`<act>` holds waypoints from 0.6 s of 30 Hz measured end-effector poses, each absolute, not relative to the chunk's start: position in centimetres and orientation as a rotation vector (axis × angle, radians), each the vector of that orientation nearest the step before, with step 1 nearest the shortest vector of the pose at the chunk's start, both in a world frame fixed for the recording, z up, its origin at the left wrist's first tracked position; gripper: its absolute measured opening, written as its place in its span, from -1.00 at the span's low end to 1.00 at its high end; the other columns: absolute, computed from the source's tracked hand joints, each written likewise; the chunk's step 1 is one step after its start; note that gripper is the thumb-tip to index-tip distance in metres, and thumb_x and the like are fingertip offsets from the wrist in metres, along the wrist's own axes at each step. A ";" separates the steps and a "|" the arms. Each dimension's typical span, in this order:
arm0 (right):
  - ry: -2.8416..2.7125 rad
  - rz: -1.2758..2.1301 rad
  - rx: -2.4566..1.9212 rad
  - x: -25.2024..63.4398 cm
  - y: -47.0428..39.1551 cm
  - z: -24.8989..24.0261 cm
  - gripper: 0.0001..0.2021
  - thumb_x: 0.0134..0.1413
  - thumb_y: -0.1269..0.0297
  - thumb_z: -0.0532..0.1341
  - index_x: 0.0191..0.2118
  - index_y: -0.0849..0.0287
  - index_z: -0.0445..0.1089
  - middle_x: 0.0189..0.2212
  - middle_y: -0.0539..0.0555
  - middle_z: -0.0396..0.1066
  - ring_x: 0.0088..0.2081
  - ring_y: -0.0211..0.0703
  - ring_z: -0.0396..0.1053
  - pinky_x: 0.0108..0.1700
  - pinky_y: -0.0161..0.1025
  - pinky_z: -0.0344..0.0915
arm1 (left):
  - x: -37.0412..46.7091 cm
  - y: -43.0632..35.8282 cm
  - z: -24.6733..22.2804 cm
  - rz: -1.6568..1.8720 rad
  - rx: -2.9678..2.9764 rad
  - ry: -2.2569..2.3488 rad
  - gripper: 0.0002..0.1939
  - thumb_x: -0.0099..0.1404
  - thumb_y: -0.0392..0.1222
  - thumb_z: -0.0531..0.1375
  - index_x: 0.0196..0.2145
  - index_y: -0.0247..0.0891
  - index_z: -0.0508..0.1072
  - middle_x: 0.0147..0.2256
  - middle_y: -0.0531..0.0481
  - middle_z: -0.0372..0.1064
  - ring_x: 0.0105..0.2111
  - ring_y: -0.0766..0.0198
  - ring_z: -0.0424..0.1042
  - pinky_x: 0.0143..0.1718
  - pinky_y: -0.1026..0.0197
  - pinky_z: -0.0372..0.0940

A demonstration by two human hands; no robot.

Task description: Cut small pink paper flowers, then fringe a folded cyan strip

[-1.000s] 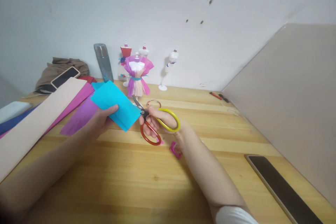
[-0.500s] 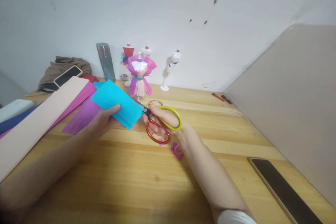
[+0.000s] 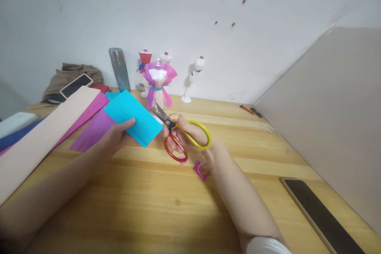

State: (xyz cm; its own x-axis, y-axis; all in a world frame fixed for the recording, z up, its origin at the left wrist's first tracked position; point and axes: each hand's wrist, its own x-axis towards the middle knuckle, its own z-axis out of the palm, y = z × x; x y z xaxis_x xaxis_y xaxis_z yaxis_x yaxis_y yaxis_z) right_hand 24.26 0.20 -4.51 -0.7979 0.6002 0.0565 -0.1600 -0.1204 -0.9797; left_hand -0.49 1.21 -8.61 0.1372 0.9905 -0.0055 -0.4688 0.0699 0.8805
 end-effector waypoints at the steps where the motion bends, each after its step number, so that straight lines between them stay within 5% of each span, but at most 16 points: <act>1: -1.674 1.975 -0.490 24.4 0.2 -4.4 -0.35 0.15 -0.44 0.16 -0.20 0.18 0.31 -0.55 -0.02 0.42 -0.70 -0.34 0.21 -0.68 -0.37 0.12 | -0.5 1.3 -8.6 1.289 0.869 0.772 -0.30 -0.01 -0.07 0.53 0.08 -0.26 0.50 -0.10 -0.19 0.63 0.00 -0.18 0.58 -0.12 -0.03 0.55; 10: -1.685 1.990 -0.669 25.6 -0.1 -4.7 -0.39 0.21 -0.34 0.19 -0.21 0.24 0.39 -0.59 0.02 0.43 -0.71 -0.31 0.26 -0.70 -0.36 0.16 | -0.4 1.4 -8.3 1.347 0.868 0.749 -0.21 -0.03 -0.10 0.54 0.16 -0.21 0.45 -0.12 -0.15 0.64 -0.04 -0.14 0.60 -0.08 -0.06 0.53; 18: -1.657 2.006 -0.716 26.0 0.5 -5.4 -0.46 0.25 -0.23 0.21 -0.18 0.28 0.43 -0.56 0.05 0.48 -0.71 -0.32 0.28 -0.69 -0.38 0.19 | -0.5 1.6 -8.4 1.372 0.779 0.745 -0.27 -0.04 -0.17 0.54 0.10 -0.24 0.48 0.06 -0.20 0.58 0.19 -0.23 0.45 0.13 -0.14 0.45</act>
